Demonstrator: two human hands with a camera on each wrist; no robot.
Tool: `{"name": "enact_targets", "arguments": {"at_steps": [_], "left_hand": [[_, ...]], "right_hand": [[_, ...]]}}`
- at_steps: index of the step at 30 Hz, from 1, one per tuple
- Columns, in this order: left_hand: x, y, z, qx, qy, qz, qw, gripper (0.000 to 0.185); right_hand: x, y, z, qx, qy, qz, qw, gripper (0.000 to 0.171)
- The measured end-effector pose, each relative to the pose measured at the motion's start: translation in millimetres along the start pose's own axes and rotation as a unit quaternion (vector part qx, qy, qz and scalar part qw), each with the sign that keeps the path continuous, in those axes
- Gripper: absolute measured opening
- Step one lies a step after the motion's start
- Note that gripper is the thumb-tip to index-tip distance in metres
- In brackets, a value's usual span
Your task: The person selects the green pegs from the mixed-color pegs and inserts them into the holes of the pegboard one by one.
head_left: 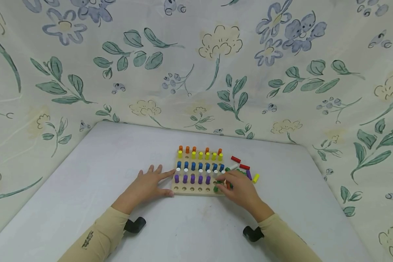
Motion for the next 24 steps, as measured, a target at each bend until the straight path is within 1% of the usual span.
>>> {"name": "enact_targets", "arguments": {"at_steps": [6, 14, 24], "left_hand": [[-0.1, 0.5, -1.3, 0.001, 0.001, 0.002, 1.0, 0.085], [-1.6, 4.2, -3.7, 0.006, -0.006, -0.006, 0.9999, 0.087], [-0.9, 3.1, -2.8, 0.003, -0.007, -0.007, 0.9999, 0.086]], "right_hand": [[-4.2, 4.6, -7.1, -0.006, -0.009, -0.006, 1.0, 0.025], [-9.2, 12.5, -13.4, 0.003, -0.003, -0.021, 1.0, 0.021], [-14.2, 15.7, -26.4, -0.013, -0.03, -0.015, 0.999, 0.02]]}}
Point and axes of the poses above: each hand's wrist, its own x-axis away from the middle knuckle, its own y-axis out of the palm, z = x × y, the point moved 8 cm from there along -x, towards the middle knuckle, and after that the axes turned 10 degrees about y, right-handed, at the moved point
